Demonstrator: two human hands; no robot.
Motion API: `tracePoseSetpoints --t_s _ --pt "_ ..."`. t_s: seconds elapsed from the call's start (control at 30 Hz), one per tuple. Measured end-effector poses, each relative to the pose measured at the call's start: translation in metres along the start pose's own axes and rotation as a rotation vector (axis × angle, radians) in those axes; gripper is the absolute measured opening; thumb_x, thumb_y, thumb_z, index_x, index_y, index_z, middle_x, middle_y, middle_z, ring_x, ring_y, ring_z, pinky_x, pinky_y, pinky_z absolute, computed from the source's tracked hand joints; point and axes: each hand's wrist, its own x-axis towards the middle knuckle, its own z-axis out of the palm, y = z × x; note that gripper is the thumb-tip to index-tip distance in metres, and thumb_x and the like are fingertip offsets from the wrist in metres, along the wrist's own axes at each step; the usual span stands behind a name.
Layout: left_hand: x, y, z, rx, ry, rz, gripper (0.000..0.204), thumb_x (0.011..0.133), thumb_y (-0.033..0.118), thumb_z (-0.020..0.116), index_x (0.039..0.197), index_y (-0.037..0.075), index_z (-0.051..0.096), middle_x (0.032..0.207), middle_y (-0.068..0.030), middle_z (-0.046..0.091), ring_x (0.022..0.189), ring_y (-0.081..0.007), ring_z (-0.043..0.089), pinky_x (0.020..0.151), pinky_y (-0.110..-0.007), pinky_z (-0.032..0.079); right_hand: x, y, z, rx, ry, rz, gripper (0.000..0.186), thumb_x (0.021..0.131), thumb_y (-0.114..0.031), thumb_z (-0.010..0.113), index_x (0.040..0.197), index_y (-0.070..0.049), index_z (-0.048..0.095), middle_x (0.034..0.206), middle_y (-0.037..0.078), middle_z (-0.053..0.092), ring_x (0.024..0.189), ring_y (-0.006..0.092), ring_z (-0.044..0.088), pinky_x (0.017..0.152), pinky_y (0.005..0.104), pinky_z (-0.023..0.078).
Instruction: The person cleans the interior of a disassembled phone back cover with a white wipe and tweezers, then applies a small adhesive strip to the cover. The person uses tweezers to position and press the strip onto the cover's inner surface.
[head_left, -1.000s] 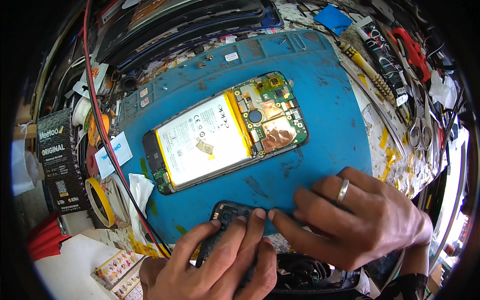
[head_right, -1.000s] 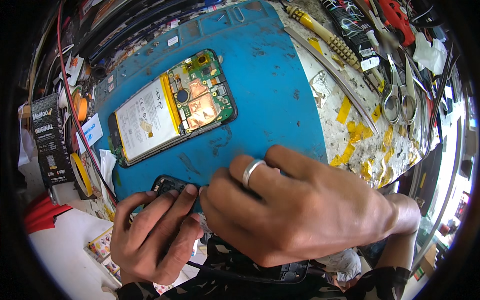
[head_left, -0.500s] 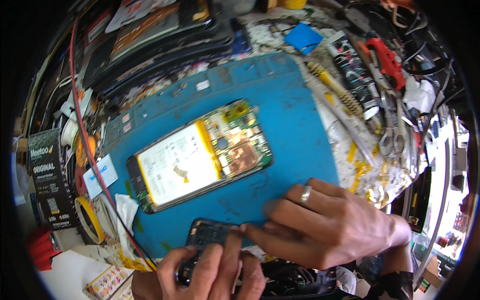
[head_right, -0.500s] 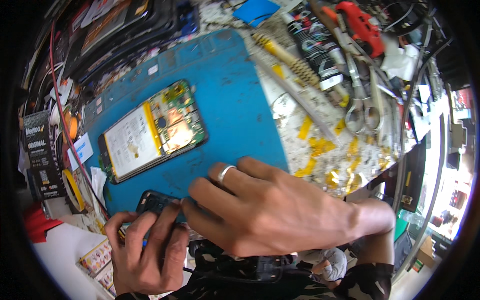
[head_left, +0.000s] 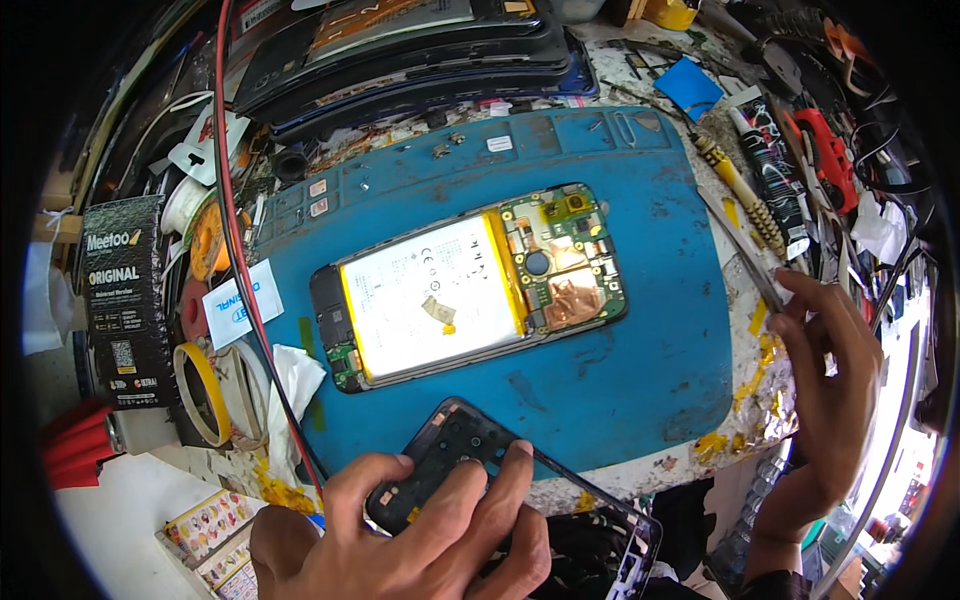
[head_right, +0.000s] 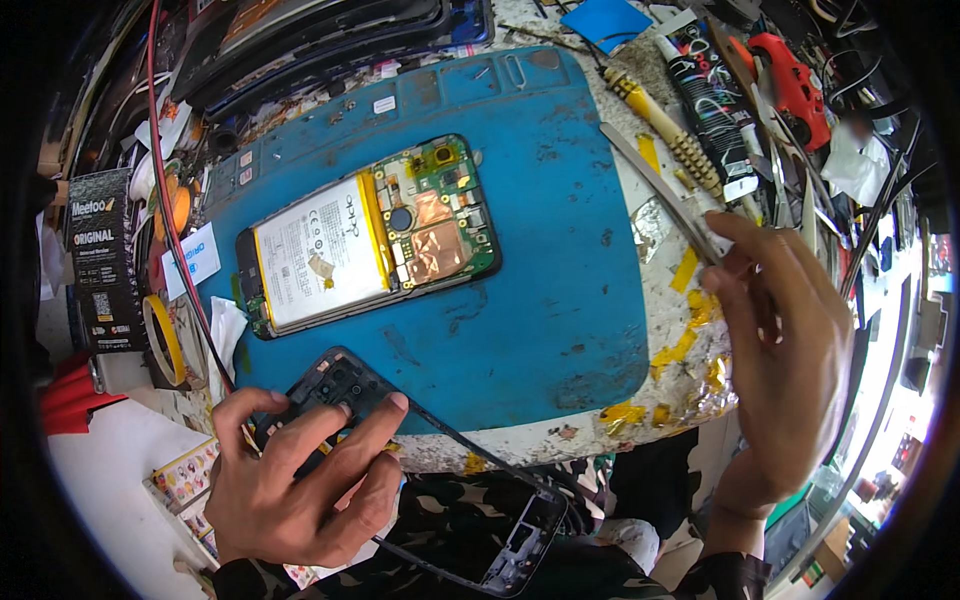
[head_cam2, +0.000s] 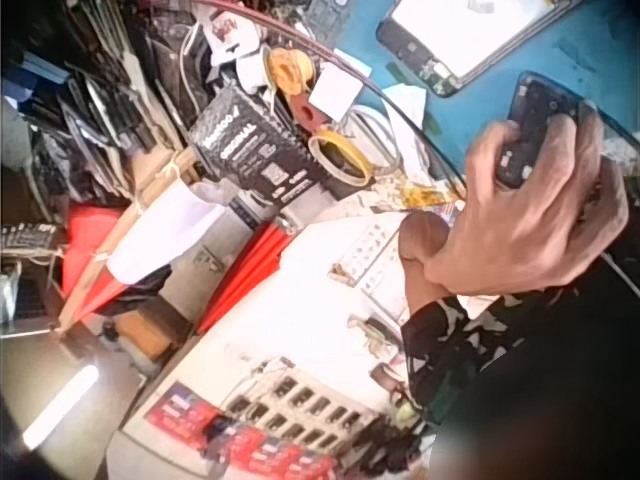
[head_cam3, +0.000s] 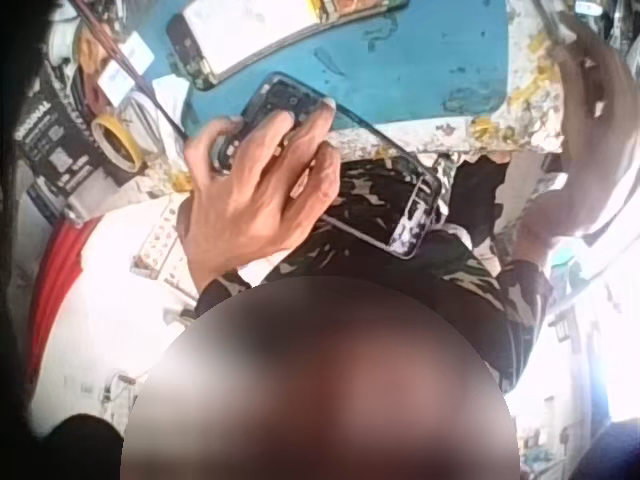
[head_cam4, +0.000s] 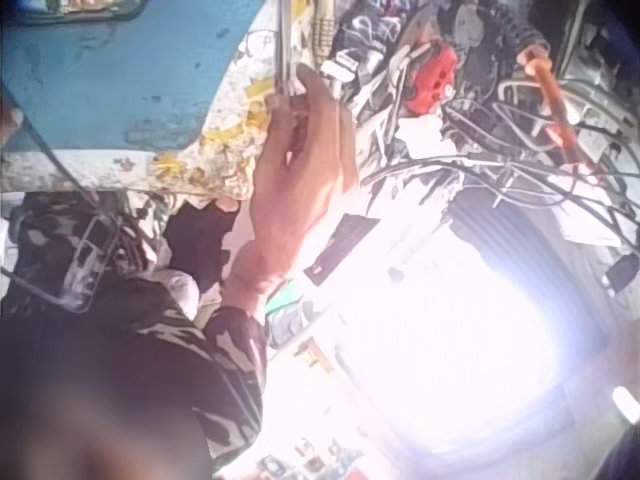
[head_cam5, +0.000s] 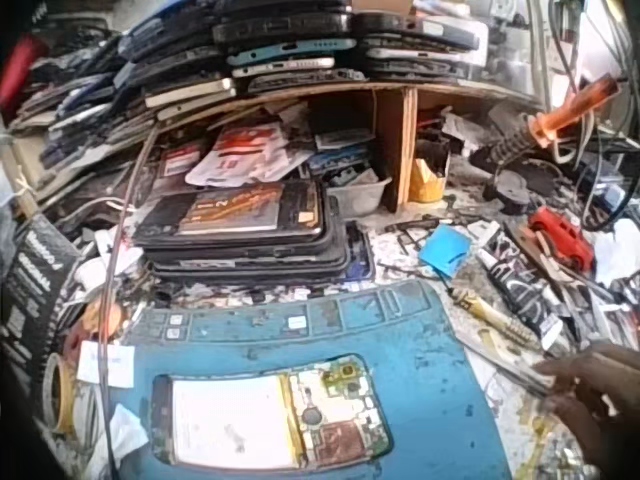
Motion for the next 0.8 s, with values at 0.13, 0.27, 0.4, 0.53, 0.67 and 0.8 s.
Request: tracePoseSetpoints --t_s 0.13,0.27,0.4,0.53,0.67,0.8 --pt "-0.002 -0.011 0.002 0.014 0.04 0.051 0.025 0.085 0.016 0.072 0.098 0.021 0.051 0.115 0.0059 0.073 0.1 -0.0174 0.055 0.077 -0.046 0.036 -0.003 0.02 -0.019 0.123 0.062 0.037 0.032 0.096 -0.014 0.062 0.125 0.0 0.064 0.09 0.01 0.065 0.068 0.0112 0.056 0.06 0.0234 0.046" --pt "-0.004 -0.015 0.002 -0.005 0.036 0.073 0.025 0.086 0.018 0.071 0.099 0.022 0.05 0.115 0.0069 0.073 0.101 -0.0151 0.054 0.076 -0.043 0.034 -0.02 0.023 -0.003 0.606 0.426 0.084 0.046 0.097 -0.028 0.064 0.125 0.006 0.055 0.094 0.014 0.068 0.066 0.0097 0.059 0.057 0.0173 0.049" --pt "-0.005 -0.014 0.002 0.065 0.006 0.092 0.02 0.088 0.022 0.066 0.099 0.022 0.05 0.115 0.0073 0.073 0.1 -0.014 0.054 0.077 -0.041 0.033 -0.041 -0.014 0.036 1.269 0.024 -0.223 0.03 0.084 -0.012 0.076 0.103 0.005 0.061 0.092 0.019 0.071 0.074 0.0192 0.069 0.06 0.0252 0.058" --pt "-0.007 -0.012 0.006 0.106 0.036 0.098 0.016 0.09 0.024 0.062 0.1 0.022 0.05 0.113 0.0082 0.074 0.1 -0.0137 0.054 0.078 -0.041 0.033 -0.034 -0.049 0.043 0.912 -0.107 -0.3 0.028 0.075 -0.013 0.087 0.088 -0.001 0.065 0.085 0.017 0.073 0.076 0.0226 0.074 0.062 0.0302 0.06" --pt "-0.009 -0.012 0.007 0.135 0.046 0.073 0.017 0.09 0.025 0.06 0.102 0.022 0.049 0.108 0.0088 0.075 0.1 -0.0138 0.054 0.08 -0.041 0.033 -0.018 -0.066 0.05 0.875 -0.208 -0.372 0.031 0.073 -0.02 0.089 0.088 -0.002 0.069 0.08 0.014 0.072 0.075 0.0218 0.073 0.06 0.0285 0.058" --pt "-0.01 -0.011 0.008 0.074 0.031 0.038 0.015 0.091 0.024 0.06 0.102 0.023 0.049 0.105 0.008 0.076 0.102 -0.0138 0.054 0.082 -0.043 0.034 -0.017 -0.071 0.051 0.795 -0.292 -0.332 0.026 0.07 -0.009 0.088 0.089 -0.001 0.072 0.084 0.014 0.073 0.078 0.023 0.074 0.064 0.0285 0.059"
